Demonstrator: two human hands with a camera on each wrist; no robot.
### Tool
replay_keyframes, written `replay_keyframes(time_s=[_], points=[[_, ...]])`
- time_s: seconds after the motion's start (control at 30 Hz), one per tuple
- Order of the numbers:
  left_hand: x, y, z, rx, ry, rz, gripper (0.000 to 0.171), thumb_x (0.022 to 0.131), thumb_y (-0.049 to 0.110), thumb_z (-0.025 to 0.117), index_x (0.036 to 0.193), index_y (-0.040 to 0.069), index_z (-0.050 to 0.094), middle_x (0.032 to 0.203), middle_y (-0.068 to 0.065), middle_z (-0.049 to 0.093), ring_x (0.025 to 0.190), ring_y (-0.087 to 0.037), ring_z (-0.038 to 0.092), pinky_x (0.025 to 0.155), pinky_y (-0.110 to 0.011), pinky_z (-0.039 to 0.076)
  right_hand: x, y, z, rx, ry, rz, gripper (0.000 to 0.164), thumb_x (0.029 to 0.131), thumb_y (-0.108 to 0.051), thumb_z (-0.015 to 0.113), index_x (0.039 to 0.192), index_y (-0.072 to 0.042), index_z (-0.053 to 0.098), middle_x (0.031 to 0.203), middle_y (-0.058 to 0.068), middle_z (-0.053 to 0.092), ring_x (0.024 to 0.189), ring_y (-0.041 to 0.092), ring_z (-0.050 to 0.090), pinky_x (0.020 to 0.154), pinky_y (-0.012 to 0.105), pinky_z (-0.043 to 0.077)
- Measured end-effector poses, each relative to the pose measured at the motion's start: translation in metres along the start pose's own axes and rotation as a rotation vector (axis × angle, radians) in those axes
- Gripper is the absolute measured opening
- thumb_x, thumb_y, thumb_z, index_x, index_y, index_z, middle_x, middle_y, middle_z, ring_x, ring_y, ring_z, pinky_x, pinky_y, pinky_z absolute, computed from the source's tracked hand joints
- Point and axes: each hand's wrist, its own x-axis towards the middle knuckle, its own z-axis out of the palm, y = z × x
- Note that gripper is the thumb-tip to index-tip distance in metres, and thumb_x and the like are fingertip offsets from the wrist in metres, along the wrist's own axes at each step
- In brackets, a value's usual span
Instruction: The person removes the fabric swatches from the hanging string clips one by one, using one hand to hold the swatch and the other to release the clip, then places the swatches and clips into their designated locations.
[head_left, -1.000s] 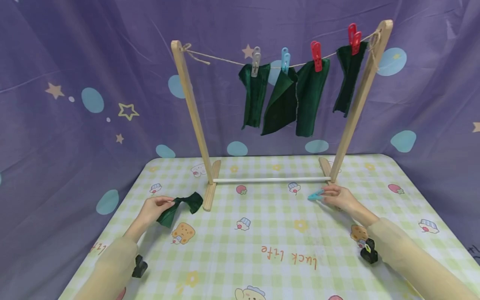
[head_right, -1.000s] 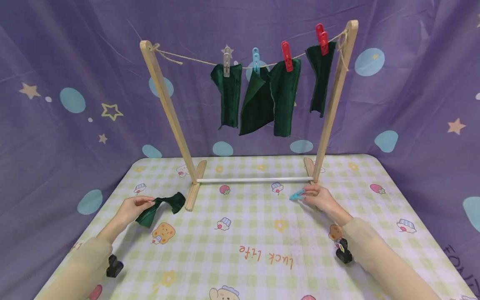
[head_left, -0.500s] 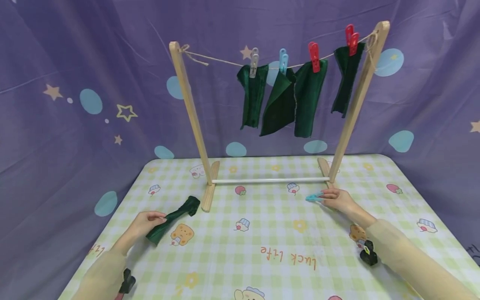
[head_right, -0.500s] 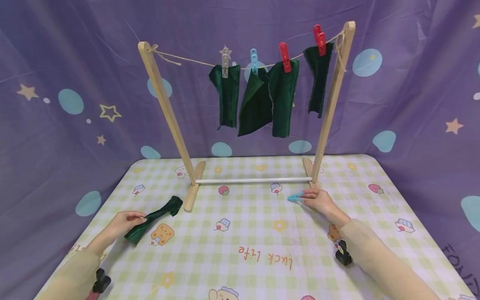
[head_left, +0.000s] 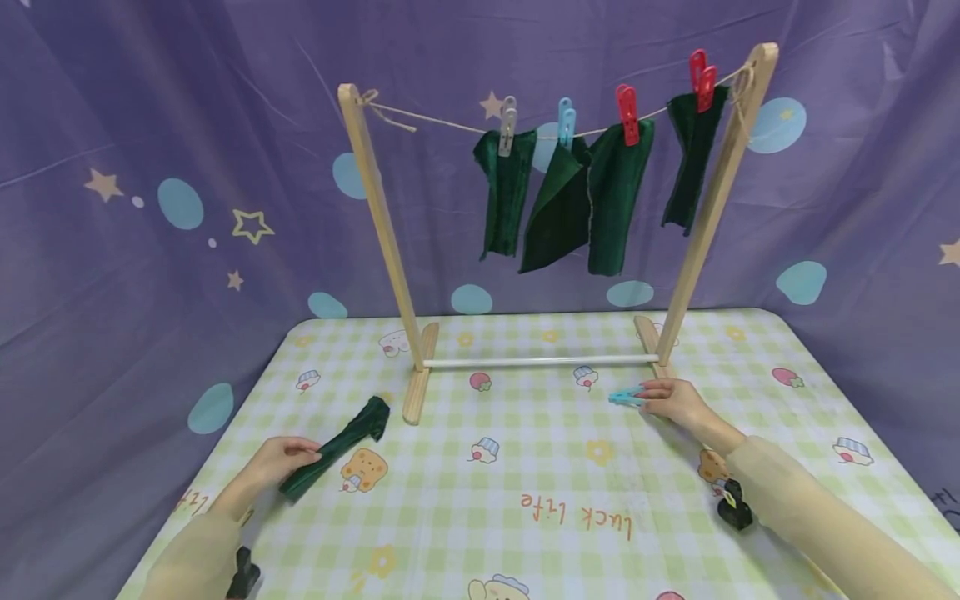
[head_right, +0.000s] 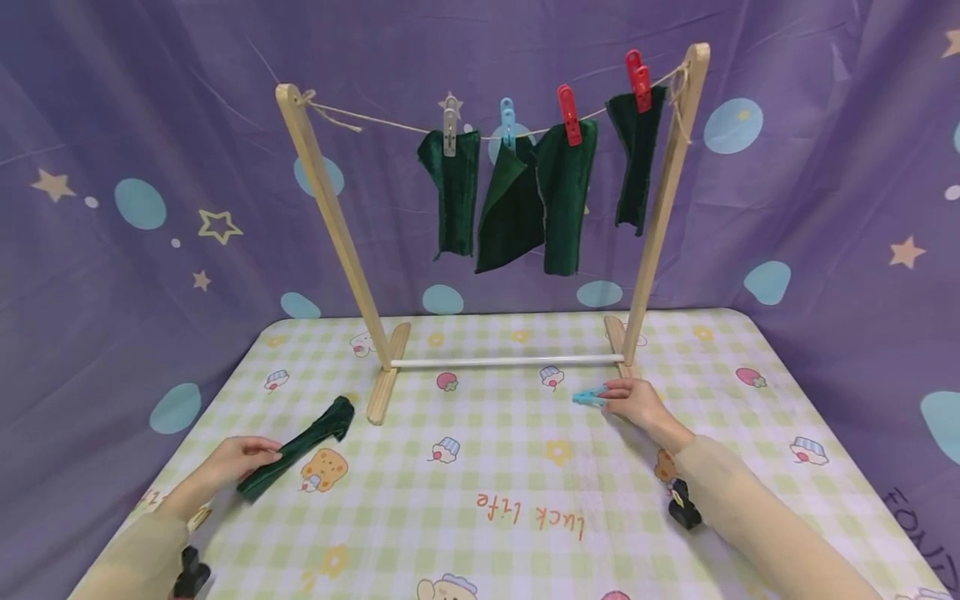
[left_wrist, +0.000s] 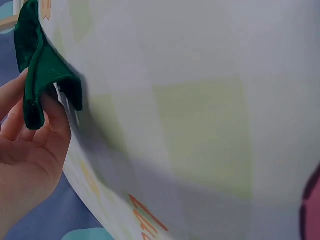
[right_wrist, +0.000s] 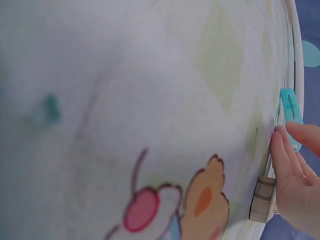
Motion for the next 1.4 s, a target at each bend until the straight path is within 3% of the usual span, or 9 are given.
replay_keyframes(time_s=[0.13,0.47,0.8,1.13,1.27,1.4], points=[[-0.002,-0.001,0.000,-0.018,-0.003,-0.032,0.028,0.081,0.011,0.061,0.099,-0.011,0.060,0.083,-0.010,0.066,0.063,-0.011,0.053,0.055,-0.024,0.045,-0.001,-0.002,0.000,-0.020,0.010,-0.007,0.046,0.083,-0.005,0.059,0.120,0.016,0.042,0.106,0.024,0.059,0.094,0.030,0.059,0.071,0.023,0.050],[-0.003,-0.007,-0.003,-0.010,-0.009,-0.029,0.029,0.081,0.011,0.061,0.100,-0.011,0.060,0.084,-0.010,0.066,0.062,-0.010,0.052,0.054,-0.024,0.044,-0.001,-0.001,0.002,-0.015,0.006,-0.007,0.045,0.083,-0.004,0.059,0.120,0.016,0.043,0.105,0.023,0.060,0.092,0.026,0.061,0.071,0.024,0.051],[-0.008,-0.008,-0.004,-0.034,-0.009,-0.039,0.032,0.081,0.013,0.063,0.102,-0.010,0.060,0.085,-0.011,0.065,0.063,-0.010,0.052,0.054,-0.024,0.044,-0.001,-0.002,0.000,0.008,-0.009,-0.040,0.043,0.083,0.001,0.057,0.119,0.018,0.041,0.105,0.028,0.058,0.093,0.034,0.058,0.071,0.027,0.051],[-0.007,-0.001,-0.006,-0.087,-0.002,-0.043,0.038,0.082,0.019,0.064,0.107,-0.008,0.058,0.092,-0.012,0.064,0.073,-0.013,0.059,0.061,-0.028,0.049,-0.003,-0.006,-0.010,-0.109,0.013,-0.151,0.038,0.083,-0.001,0.058,0.114,0.018,0.047,0.102,0.030,0.057,0.093,0.040,0.056,0.069,0.030,0.052],[-0.006,0.007,-0.009,-0.091,0.022,0.017,0.039,0.083,0.019,0.062,0.109,-0.009,0.057,0.098,-0.017,0.063,0.081,-0.019,0.060,0.065,-0.030,0.050,-0.003,-0.014,-0.016,-0.140,0.022,-0.158,0.038,0.083,-0.002,0.058,0.115,0.015,0.048,0.106,0.030,0.056,0.096,0.041,0.055,0.071,0.032,0.051],[-0.004,0.019,-0.011,-0.111,0.032,0.089,0.040,0.085,0.021,0.060,0.112,-0.009,0.055,0.105,-0.020,0.060,0.083,-0.013,0.059,0.068,-0.031,0.050,-0.003,-0.028,-0.022,-0.128,0.014,-0.155,0.038,0.084,-0.005,0.058,0.116,0.013,0.049,0.109,0.029,0.055,0.097,0.040,0.055,0.073,0.031,0.051]])
